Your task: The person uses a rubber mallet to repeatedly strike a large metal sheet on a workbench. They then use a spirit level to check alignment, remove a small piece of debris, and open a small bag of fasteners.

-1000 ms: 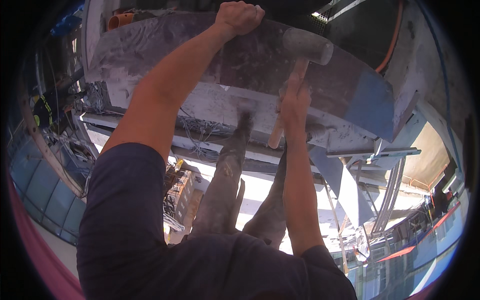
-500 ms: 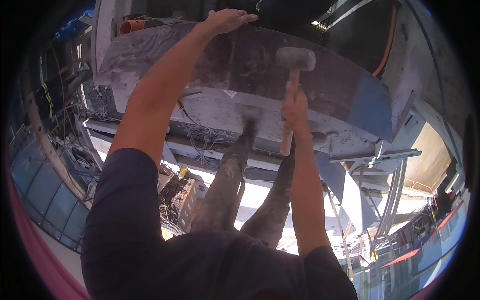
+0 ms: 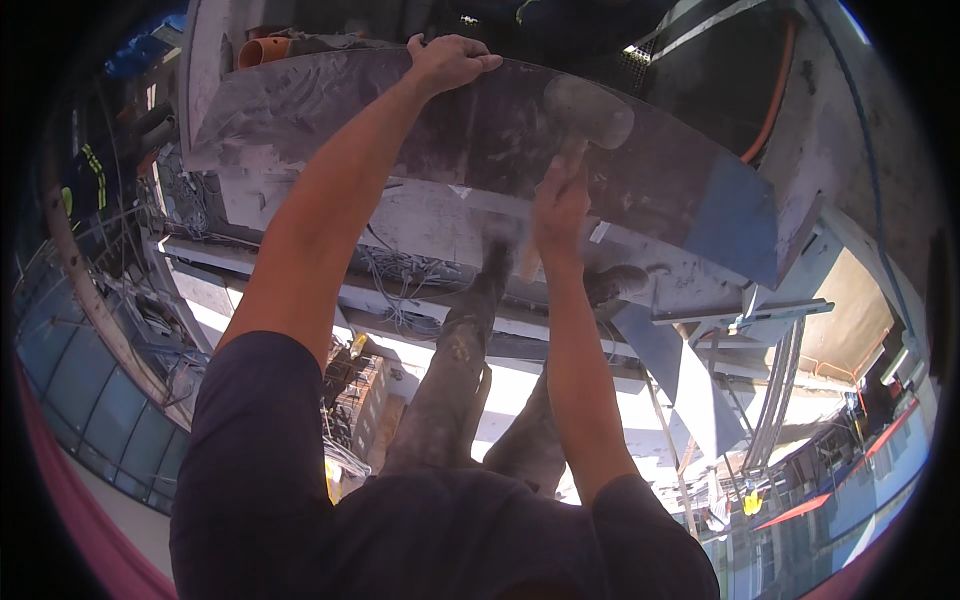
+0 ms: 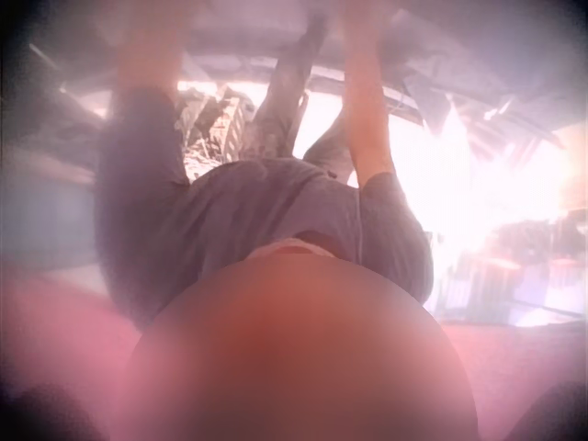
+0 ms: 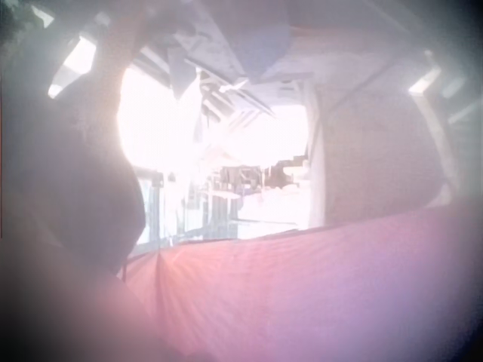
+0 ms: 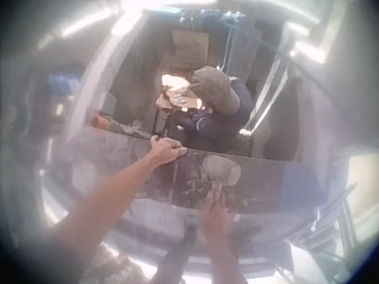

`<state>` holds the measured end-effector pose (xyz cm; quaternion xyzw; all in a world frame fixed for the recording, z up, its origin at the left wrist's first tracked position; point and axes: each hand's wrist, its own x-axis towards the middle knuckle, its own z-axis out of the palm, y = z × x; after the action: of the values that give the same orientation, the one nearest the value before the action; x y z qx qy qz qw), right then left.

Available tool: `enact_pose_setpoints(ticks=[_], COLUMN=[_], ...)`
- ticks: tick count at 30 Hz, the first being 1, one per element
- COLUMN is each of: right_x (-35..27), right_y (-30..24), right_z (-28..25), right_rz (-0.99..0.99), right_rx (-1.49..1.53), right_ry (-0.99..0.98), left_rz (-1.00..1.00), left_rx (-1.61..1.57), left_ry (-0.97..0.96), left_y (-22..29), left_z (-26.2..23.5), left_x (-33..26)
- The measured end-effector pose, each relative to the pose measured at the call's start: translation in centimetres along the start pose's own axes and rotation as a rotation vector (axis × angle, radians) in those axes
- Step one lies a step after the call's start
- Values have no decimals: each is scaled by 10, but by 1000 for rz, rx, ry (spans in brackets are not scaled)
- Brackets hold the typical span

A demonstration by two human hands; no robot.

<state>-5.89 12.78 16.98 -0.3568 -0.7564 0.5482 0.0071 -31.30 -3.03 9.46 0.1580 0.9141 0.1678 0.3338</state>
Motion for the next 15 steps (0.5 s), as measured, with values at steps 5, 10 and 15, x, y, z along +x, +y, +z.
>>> enact_pose_setpoints(ticks=[5,10,15], right_x=[18,-3,27], right_y=[-31,-22,-11], right_z=[-10,-9,-20], right_rz=[192,106,301], right_rx=[-49,184,-81], right_ry=[-193,-107,-271], left_rz=[-9,-7,6], left_rx=[-30,-11,4], left_ry=[3,29,22], left_y=[3,0,0], left_z=[-4,0,4], left_x=[-1,-9,-6])
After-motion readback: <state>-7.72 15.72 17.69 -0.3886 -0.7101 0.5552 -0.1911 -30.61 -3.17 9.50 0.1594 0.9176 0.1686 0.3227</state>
